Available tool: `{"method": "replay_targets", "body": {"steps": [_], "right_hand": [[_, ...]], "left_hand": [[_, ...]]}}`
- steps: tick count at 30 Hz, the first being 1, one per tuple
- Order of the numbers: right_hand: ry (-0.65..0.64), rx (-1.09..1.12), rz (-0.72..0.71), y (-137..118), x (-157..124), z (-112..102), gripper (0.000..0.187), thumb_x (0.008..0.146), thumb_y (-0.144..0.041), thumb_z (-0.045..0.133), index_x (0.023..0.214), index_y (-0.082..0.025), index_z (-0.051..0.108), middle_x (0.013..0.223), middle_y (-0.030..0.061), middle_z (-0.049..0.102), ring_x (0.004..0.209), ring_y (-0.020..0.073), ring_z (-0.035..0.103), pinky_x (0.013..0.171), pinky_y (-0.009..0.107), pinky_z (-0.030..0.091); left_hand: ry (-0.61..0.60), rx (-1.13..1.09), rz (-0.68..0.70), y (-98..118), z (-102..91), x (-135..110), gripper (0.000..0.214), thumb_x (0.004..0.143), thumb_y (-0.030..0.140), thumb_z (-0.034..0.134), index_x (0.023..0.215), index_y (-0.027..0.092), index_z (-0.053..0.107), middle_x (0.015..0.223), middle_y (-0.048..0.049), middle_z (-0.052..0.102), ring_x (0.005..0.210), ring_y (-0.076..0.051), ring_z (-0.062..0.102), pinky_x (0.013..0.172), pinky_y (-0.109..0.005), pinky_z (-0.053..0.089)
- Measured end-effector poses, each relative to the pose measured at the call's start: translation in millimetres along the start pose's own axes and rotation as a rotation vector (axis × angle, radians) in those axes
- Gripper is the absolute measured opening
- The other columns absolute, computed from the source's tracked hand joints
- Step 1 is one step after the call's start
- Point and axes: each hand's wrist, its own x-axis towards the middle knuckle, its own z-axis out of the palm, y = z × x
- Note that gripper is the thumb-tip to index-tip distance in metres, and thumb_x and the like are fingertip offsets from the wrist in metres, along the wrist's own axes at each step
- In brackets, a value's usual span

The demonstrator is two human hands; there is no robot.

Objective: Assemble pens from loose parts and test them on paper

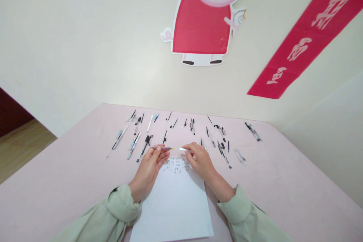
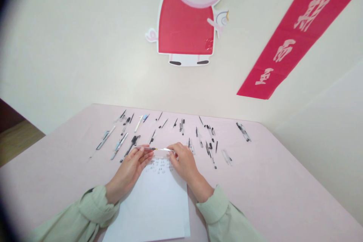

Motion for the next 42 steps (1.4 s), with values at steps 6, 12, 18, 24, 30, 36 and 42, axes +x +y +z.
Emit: {"method": "replay_targets", "body": {"steps": [6, 12, 18, 24, 30, 36, 42], "right_hand": [[-0.002, 0.05, -0.025, 2, 1, 1, 0.018, 0.088, -0.015, 0.05, 0.097, -0.021, 0.064, 0.09, 0.0034, 0.067, 0.083, 0.0176, 0.061, 0.08, 0.032, 0.042], [-0.027, 0.082, -0.007, 2, 2, 2, 0.019, 0.087, -0.014, 0.051, 0.096, -0.021, 0.065, 0.09, 0.0036, 0.068, 0.084, 0.0175, 0.061, 0.08, 0.031, 0.043], [-0.039, 0.11, -0.021, -3, 1, 4, 0.02, 0.09, -0.016, 0.05, 0.101, -0.022, 0.065, 0.094, 0.0044, 0.069, 0.089, 0.0178, 0.062, 0.083, 0.032, 0.045], [-0.045, 0.181, 0.001, -12, -1, 7, 0.019, 0.087, -0.014, 0.053, 0.101, -0.022, 0.061, 0.098, 0.0043, 0.07, 0.091, 0.0179, 0.062, 0.084, 0.032, 0.044], [-0.038, 0.183, 0.007, -16, -2, 7, 0.014, 0.086, -0.012, 0.054, 0.094, -0.021, 0.06, 0.09, 0.0017, 0.068, 0.086, 0.0165, 0.061, 0.08, 0.029, 0.044], [-0.052, 0.234, 0.025, -16, 0, 6, 0.012, 0.088, -0.015, 0.053, 0.094, -0.021, 0.061, 0.09, 0.0021, 0.069, 0.086, 0.0166, 0.062, 0.079, 0.028, 0.045], [-0.097, 0.279, 0.065, -17, 0, 8, 0.015, 0.09, -0.019, 0.051, 0.101, -0.022, 0.061, 0.093, 0.0031, 0.069, 0.086, 0.0168, 0.063, 0.079, 0.029, 0.046]], "left_hand": [[0.023, -0.012, 0.001, 2, 1.5, -2, 0.013, 0.085, 0.029, 0.065, 0.091, 0.017, 0.062, 0.088, -0.0053, 0.073, 0.082, -0.013, 0.068, 0.083, -0.027, 0.052], [0.008, 0.013, 0.005, 1, 0.4, -1, 0.016, 0.085, 0.031, 0.065, 0.093, 0.018, 0.062, 0.089, -0.0049, 0.072, 0.084, -0.014, 0.068, 0.084, -0.028, 0.052], [-0.018, 0.042, -0.005, 3, 4.2, -2, 0.021, 0.08, 0.034, 0.07, 0.091, 0.016, 0.064, 0.087, -0.0052, 0.072, 0.082, -0.014, 0.067, 0.082, -0.028, 0.052], [-0.073, 0.082, -0.024, 6, 8.3, -6, 0.026, 0.076, 0.032, 0.074, 0.093, 0.014, 0.067, 0.088, -0.0061, 0.071, 0.08, -0.015, 0.066, 0.083, -0.029, 0.052], [-0.075, 0.085, -0.042, 5, 6.8, -5, 0.024, 0.077, 0.028, 0.074, 0.093, 0.013, 0.068, 0.087, -0.0076, 0.071, 0.077, -0.015, 0.067, 0.081, -0.028, 0.052], [-0.11, 0.088, -0.066, 5, 5.2, -5, 0.022, 0.077, 0.028, 0.073, 0.093, 0.013, 0.068, 0.088, -0.0074, 0.072, 0.08, -0.015, 0.067, 0.085, -0.029, 0.052], [-0.114, 0.09, -0.06, 4, 4.9, -3, 0.019, 0.08, 0.028, 0.071, 0.092, 0.014, 0.067, 0.088, -0.0077, 0.072, 0.083, -0.016, 0.067, 0.087, -0.03, 0.052]]}}
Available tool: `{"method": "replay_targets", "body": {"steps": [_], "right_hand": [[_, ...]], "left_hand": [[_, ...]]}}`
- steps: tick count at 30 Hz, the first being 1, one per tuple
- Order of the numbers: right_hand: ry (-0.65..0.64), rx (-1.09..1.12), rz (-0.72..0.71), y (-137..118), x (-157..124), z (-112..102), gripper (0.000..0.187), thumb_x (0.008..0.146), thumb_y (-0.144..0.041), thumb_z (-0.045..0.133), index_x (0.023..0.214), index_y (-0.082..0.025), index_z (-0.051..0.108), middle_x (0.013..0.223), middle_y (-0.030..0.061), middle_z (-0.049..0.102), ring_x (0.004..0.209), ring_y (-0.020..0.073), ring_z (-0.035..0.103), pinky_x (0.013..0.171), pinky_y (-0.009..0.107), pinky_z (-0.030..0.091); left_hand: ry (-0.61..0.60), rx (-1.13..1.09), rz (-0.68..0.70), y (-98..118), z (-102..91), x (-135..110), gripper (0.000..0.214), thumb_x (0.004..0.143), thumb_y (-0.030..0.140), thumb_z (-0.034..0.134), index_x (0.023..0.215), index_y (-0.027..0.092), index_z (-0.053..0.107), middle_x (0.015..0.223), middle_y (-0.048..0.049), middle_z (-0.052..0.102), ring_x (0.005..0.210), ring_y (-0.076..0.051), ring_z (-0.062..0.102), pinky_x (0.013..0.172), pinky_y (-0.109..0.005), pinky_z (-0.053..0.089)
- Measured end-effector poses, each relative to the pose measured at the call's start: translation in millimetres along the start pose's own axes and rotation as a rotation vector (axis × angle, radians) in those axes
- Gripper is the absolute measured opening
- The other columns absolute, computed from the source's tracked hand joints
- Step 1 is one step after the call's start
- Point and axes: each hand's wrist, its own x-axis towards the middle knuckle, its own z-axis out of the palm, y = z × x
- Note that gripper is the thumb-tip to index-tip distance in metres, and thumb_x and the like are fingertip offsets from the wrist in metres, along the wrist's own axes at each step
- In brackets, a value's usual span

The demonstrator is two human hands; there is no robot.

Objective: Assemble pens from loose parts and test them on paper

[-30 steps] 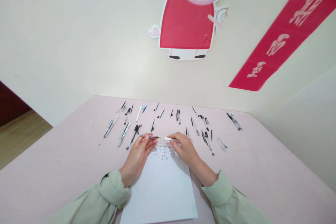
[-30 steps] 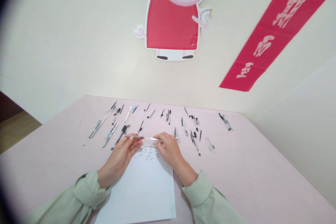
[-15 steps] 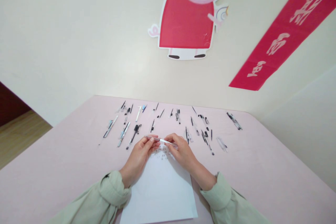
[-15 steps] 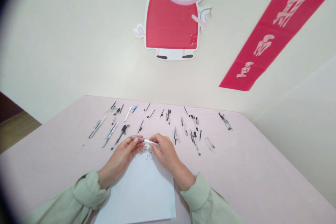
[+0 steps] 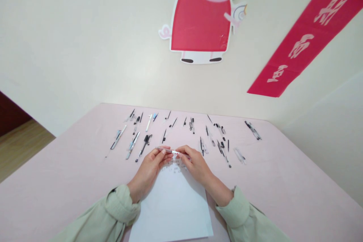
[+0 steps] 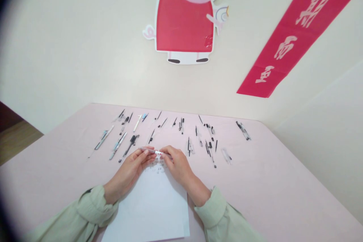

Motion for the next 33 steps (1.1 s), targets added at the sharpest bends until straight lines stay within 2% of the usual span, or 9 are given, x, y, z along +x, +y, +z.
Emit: {"method": "replay_targets", "body": {"steps": [4, 8, 14, 17, 19, 24, 27, 29, 33], "right_hand": [[0.032, -0.092, 0.052, 4.3, -0.6, -1.4, 0.024, 0.082, -0.02, 0.062, 0.105, -0.023, 0.056, 0.091, 0.0017, 0.067, 0.08, 0.0169, 0.061, 0.073, 0.027, 0.045], [0.034, -0.159, 0.059, 6.1, -0.1, -5.4, 0.001, 0.085, -0.022, 0.058, 0.086, -0.022, 0.058, 0.073, -0.0019, 0.063, 0.067, 0.0145, 0.056, 0.065, 0.024, 0.041], [-0.062, -0.106, 0.105, 3.3, -0.3, -5.7, 0.024, 0.095, -0.025, 0.044, 0.077, -0.022, 0.061, 0.057, -0.0042, 0.056, 0.057, 0.0122, 0.054, 0.061, 0.022, 0.037], [-0.06, -0.074, 0.113, 3.6, -0.7, -4.7, 0.015, 0.092, -0.028, 0.049, 0.098, -0.022, 0.061, 0.067, -0.0034, 0.06, 0.062, 0.0127, 0.056, 0.061, 0.022, 0.038], [-0.026, -0.095, 0.098, 4.3, -0.7, -5.1, 0.019, 0.087, -0.026, 0.056, 0.105, -0.022, 0.057, 0.074, -0.0025, 0.062, 0.066, 0.0134, 0.057, 0.063, 0.022, 0.039], [-0.029, -0.278, -0.011, 4.8, 0.6, -8.1, 0.008, 0.089, -0.024, 0.054, 0.093, -0.022, 0.061, 0.081, 0.0009, 0.067, 0.074, 0.0159, 0.057, 0.073, 0.026, 0.038], [-0.081, -0.326, 0.014, 4.5, 0.7, -8.4, 0.022, 0.095, -0.026, 0.044, 0.086, -0.023, 0.064, 0.067, -0.0005, 0.065, 0.068, 0.0154, 0.058, 0.073, 0.026, 0.038], [-0.09, -0.301, 0.037, 4.5, 0.3, -7.8, 0.023, 0.096, -0.026, 0.043, 0.09, -0.023, 0.064, 0.07, -0.0002, 0.067, 0.069, 0.0153, 0.059, 0.073, 0.026, 0.038], [-0.03, -0.271, 0.045, 5.4, -0.7, -7.0, 0.017, 0.088, -0.029, 0.057, 0.103, -0.023, 0.06, 0.084, 0.0011, 0.068, 0.074, 0.0166, 0.059, 0.069, 0.025, 0.039]], "left_hand": [[0.037, -0.013, 0.002, -0.2, -1.9, 1.4, 0.015, 0.083, 0.026, 0.067, 0.093, 0.014, 0.067, 0.089, -0.0073, 0.071, 0.083, -0.015, 0.067, 0.084, -0.028, 0.053], [0.045, -0.033, -0.01, 0.6, -3.1, 1.0, 0.013, 0.083, 0.024, 0.067, 0.093, 0.014, 0.067, 0.088, -0.0069, 0.071, 0.083, -0.014, 0.067, 0.084, -0.027, 0.053], [-0.009, -0.037, -0.005, 2.4, -1.4, -0.3, 0.018, 0.08, 0.027, 0.071, 0.091, 0.014, 0.068, 0.088, -0.0077, 0.072, 0.085, -0.016, 0.067, 0.084, -0.028, 0.053], [0.003, -0.036, -0.001, 2.0, -1.7, -0.1, 0.017, 0.08, 0.027, 0.07, 0.091, 0.013, 0.067, 0.09, -0.0076, 0.072, 0.085, -0.016, 0.067, 0.085, -0.028, 0.053], [0.023, -0.044, -0.003, 1.7, -2.2, 0.3, 0.015, 0.082, 0.024, 0.068, 0.092, 0.013, 0.067, 0.09, -0.0075, 0.072, 0.085, -0.015, 0.066, 0.085, -0.028, 0.053], [0.045, -0.058, -0.028, 3.0, -1.8, 0.1, 0.008, 0.086, 0.017, 0.061, 0.09, 0.013, 0.068, 0.088, -0.0074, 0.071, 0.083, -0.014, 0.066, 0.084, -0.027, 0.053], [0.041, -0.063, -0.033, 3.7, -1.1, -0.8, 0.008, 0.087, 0.015, 0.06, 0.088, 0.013, 0.068, 0.086, -0.0067, 0.071, 0.082, -0.014, 0.066, 0.084, -0.027, 0.054], [0.042, -0.061, -0.034, 3.6, -0.9, -0.9, 0.009, 0.088, 0.015, 0.059, 0.088, 0.013, 0.068, 0.087, -0.0068, 0.071, 0.082, -0.014, 0.066, 0.084, -0.026, 0.054], [0.052, -0.052, -0.026, 3.0, -1.3, 0.7, 0.011, 0.089, 0.016, 0.058, 0.09, 0.013, 0.068, 0.089, -0.0073, 0.071, 0.084, -0.014, 0.066, 0.085, -0.027, 0.053]]}}
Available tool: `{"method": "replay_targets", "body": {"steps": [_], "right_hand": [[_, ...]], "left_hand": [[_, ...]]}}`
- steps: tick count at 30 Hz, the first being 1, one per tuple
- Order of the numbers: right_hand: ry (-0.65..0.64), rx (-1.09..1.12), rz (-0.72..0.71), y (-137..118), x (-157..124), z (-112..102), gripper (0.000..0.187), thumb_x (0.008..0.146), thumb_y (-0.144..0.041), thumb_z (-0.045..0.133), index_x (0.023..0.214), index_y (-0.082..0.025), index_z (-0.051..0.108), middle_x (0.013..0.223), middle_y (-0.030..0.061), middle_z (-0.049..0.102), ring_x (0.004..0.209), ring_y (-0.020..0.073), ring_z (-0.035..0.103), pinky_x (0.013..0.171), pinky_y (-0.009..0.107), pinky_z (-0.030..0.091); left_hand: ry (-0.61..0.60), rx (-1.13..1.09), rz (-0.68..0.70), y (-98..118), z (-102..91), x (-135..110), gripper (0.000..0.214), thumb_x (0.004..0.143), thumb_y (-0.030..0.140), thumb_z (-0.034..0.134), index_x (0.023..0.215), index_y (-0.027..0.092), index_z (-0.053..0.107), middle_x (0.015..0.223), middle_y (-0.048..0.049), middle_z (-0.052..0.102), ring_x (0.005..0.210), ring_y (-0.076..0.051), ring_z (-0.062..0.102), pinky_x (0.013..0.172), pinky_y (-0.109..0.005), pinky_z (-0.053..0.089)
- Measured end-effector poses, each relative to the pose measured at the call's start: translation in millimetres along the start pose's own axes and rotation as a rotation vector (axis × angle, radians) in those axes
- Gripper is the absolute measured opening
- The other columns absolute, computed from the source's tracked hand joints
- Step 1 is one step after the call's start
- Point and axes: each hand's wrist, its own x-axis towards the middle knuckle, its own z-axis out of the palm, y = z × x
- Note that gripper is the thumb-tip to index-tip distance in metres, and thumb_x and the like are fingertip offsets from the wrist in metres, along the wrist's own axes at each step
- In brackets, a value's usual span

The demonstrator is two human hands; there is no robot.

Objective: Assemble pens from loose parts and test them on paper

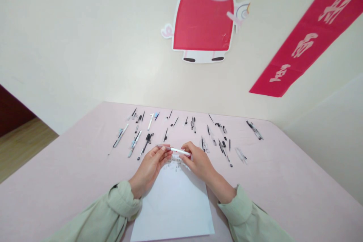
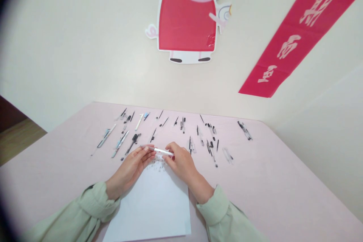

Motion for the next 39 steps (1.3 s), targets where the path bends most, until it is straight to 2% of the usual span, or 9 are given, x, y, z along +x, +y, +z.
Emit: {"method": "replay_targets", "body": {"steps": [3, 5, 12, 16, 19, 22, 27, 33, 39], "right_hand": [[-0.008, -0.047, -0.015, 1.1, 0.7, -0.5, 0.009, 0.089, -0.027, 0.055, 0.092, -0.022, 0.062, 0.078, 0.001, 0.067, 0.072, 0.0166, 0.057, 0.069, 0.025, 0.037], [-0.031, -0.062, -0.028, 1.3, 1.3, -1.3, 0.017, 0.093, -0.027, 0.049, 0.086, -0.022, 0.064, 0.074, 0.0012, 0.066, 0.07, 0.0162, 0.057, 0.071, 0.026, 0.037], [0.018, 0.069, 0.011, -1.4, 0.3, -1.6, 0.009, 0.089, -0.028, 0.055, 0.089, -0.021, 0.061, 0.073, -0.0008, 0.063, 0.068, 0.0142, 0.055, 0.066, 0.024, 0.036], [-0.074, 0.286, 0.083, -2.0, 0.6, 0.0, 0.027, 0.096, -0.027, 0.041, 0.073, -0.02, 0.055, 0.056, -0.0047, 0.053, 0.054, 0.0108, 0.05, 0.058, 0.021, 0.036], [-0.07, 0.258, 0.077, -2.7, 0.4, 0.1, 0.023, 0.096, -0.027, 0.04, 0.084, -0.02, 0.059, 0.06, -0.0039, 0.057, 0.057, 0.0117, 0.053, 0.06, 0.022, 0.038], [-0.011, 0.029, -0.026, -3.3, 0.0, -1.0, 0.016, 0.09, -0.027, 0.054, 0.104, -0.021, 0.059, 0.08, 0.0008, 0.067, 0.072, 0.0154, 0.059, 0.071, 0.026, 0.04], [-0.034, -0.196, -0.185, -0.5, 0.6, -1.8, 0.017, 0.095, -0.024, 0.049, 0.104, -0.021, 0.063, 0.096, 0.0063, 0.071, 0.088, 0.0179, 0.063, 0.083, 0.03, 0.037], [-0.117, -0.129, -0.087, 1.3, 0.0, 2.6, 0.021, 0.097, -0.029, 0.045, 0.105, -0.023, 0.064, 0.083, 0.0021, 0.071, 0.077, 0.0167, 0.063, 0.078, 0.028, 0.039], [-0.066, -0.057, -0.13, -0.8, -0.3, 0.8, 0.019, 0.095, -0.028, 0.05, 0.104, -0.023, 0.065, 0.095, 0.0043, 0.072, 0.084, 0.0173, 0.062, 0.081, 0.029, 0.038]], "left_hand": [[-0.011, 0.001, 0.001, 0.0, -0.8, 0.7, 0.01, 0.088, 0.018, 0.06, 0.091, 0.013, 0.068, 0.09, -0.0074, 0.071, 0.085, -0.014, 0.066, 0.086, -0.027, 0.053], [-0.02, 0.0, 0.004, 0.0, -1.2, 0.3, 0.009, 0.087, 0.019, 0.062, 0.09, 0.013, 0.068, 0.089, -0.0071, 0.071, 0.084, -0.014, 0.066, 0.085, -0.027, 0.053], [-0.017, -0.005, 0.01, -0.8, -0.6, -1.3, 0.012, 0.083, 0.022, 0.067, 0.091, 0.013, 0.069, 0.087, -0.0064, 0.071, 0.083, -0.014, 0.066, 0.084, -0.027, 0.053], [-0.044, -0.008, 0.016, -1.1, -0.7, -1.0, 0.016, 0.08, 0.024, 0.07, 0.091, 0.013, 0.069, 0.088, -0.0068, 0.071, 0.083, -0.014, 0.066, 0.083, -0.026, 0.052], [-0.046, -0.004, 0.019, -1.1, -1.2, -0.6, 0.015, 0.081, 0.024, 0.07, 0.091, 0.013, 0.069, 0.089, -0.0071, 0.071, 0.084, -0.015, 0.065, 0.084, -0.027, 0.052], [-0.028, -0.002, 0.014, -1.0, -1.4, 0.0, 0.012, 0.083, 0.023, 0.067, 0.09, 0.014, 0.069, 0.088, -0.0067, 0.071, 0.085, -0.015, 0.065, 0.086, -0.028, 0.052], [-0.037, 0.019, 0.002, 0.1, -0.4, -0.6, 0.012, 0.085, 0.023, 0.064, 0.09, 0.013, 0.068, 0.091, -0.0081, 0.071, 0.084, -0.014, 0.065, 0.086, -0.028, 0.051], [-0.039, 0.007, 0.011, 0.7, -0.6, -1.3, 0.013, 0.084, 0.025, 0.066, 0.09, 0.014, 0.067, 0.092, -0.0079, 0.071, 0.085, -0.015, 0.065, 0.087, -0.029, 0.05], [-0.03, -0.027, 0.017, -2.7, -3.9, 0.8, 0.029, 0.088, 0.039, 0.06, 0.091, 0.012, 0.068, 0.09, -0.0102, 0.07, 0.085, -0.017, 0.064, 0.084, -0.031, 0.051]]}}
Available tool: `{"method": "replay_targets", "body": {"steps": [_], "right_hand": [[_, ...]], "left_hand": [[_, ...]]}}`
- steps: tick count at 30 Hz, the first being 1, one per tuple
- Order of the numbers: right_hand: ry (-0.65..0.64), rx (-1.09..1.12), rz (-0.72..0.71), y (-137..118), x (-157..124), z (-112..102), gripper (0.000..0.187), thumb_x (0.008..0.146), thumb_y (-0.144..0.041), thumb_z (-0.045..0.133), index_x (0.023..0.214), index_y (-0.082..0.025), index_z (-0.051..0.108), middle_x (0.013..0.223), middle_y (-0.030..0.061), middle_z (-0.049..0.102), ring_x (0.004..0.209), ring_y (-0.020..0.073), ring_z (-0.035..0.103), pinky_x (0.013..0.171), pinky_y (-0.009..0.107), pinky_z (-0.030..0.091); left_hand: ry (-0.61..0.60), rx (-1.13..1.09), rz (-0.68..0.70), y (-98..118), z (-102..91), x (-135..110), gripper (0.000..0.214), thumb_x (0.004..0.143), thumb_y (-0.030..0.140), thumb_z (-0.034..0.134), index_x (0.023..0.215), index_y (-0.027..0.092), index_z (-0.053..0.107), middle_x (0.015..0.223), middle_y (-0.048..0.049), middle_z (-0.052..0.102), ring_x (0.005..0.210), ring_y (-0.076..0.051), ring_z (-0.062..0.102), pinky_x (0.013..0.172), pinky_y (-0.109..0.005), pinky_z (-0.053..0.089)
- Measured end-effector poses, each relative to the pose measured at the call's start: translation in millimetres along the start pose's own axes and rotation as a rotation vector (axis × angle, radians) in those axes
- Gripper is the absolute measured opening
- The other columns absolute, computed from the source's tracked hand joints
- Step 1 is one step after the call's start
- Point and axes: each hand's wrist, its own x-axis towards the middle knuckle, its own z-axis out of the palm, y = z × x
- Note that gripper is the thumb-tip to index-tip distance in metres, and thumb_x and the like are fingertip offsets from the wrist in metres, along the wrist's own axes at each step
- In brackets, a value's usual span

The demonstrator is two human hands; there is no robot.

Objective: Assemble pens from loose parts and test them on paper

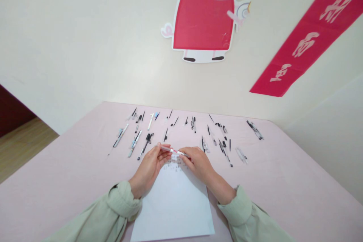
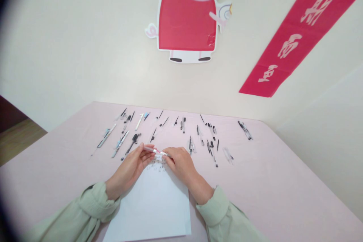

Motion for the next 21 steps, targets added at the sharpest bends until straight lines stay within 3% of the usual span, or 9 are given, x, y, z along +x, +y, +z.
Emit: {"method": "replay_targets", "body": {"steps": [2, 7, 13, 21], "right_hand": [[-0.005, 0.019, 0.009, -0.7, 0.0, -0.1, 0.019, 0.095, -0.028, 0.049, 0.102, -0.023, 0.066, 0.091, 0.0039, 0.072, 0.082, 0.0167, 0.062, 0.08, 0.028, 0.038], [-0.09, 0.153, 0.076, -3.8, -0.2, -0.1, 0.03, 0.099, -0.029, 0.04, 0.089, -0.021, 0.067, 0.057, -0.0032, 0.062, 0.06, 0.0126, 0.059, 0.07, 0.023, 0.04], [-0.031, 0.278, 0.147, -5.6, -0.1, -3.8, 0.015, 0.092, -0.027, 0.05, 0.087, -0.02, 0.062, 0.062, -0.0037, 0.063, 0.059, 0.0108, 0.057, 0.061, 0.02, 0.04], [-0.158, 0.595, 0.283, 2.0, -1.3, 3.6, 0.035, 0.097, -0.033, 0.033, 0.083, -0.017, 0.06, 0.049, -0.0047, 0.055, 0.041, 0.0098, 0.046, 0.046, 0.019, 0.037]], "left_hand": [[0.002, -0.004, 0.011, -0.7, -0.4, 0.5, 0.028, 0.088, 0.038, 0.06, 0.092, 0.012, 0.069, 0.09, -0.0102, 0.07, 0.084, -0.017, 0.064, 0.084, -0.031, 0.05], [0.0, -0.019, 0.018, -0.1, 0.5, -0.4, 0.03, 0.087, 0.039, 0.061, 0.098, 0.012, 0.069, 0.09, -0.01, 0.07, 0.083, -0.017, 0.064, 0.084, -0.032, 0.05], [0.023, -0.048, -0.033, 2.0, 1.0, -0.8, 0.029, 0.092, 0.032, 0.052, 0.106, 0.012, 0.067, 0.091, -0.0101, 0.071, 0.084, -0.017, 0.064, 0.084, -0.032, 0.05], [-0.016, -0.029, -0.022, 3.8, 3.8, -1.8, 0.03, 0.092, 0.035, 0.053, 0.108, 0.014, 0.067, 0.095, -0.0104, 0.071, 0.087, -0.019, 0.064, 0.086, -0.035, 0.049]]}}
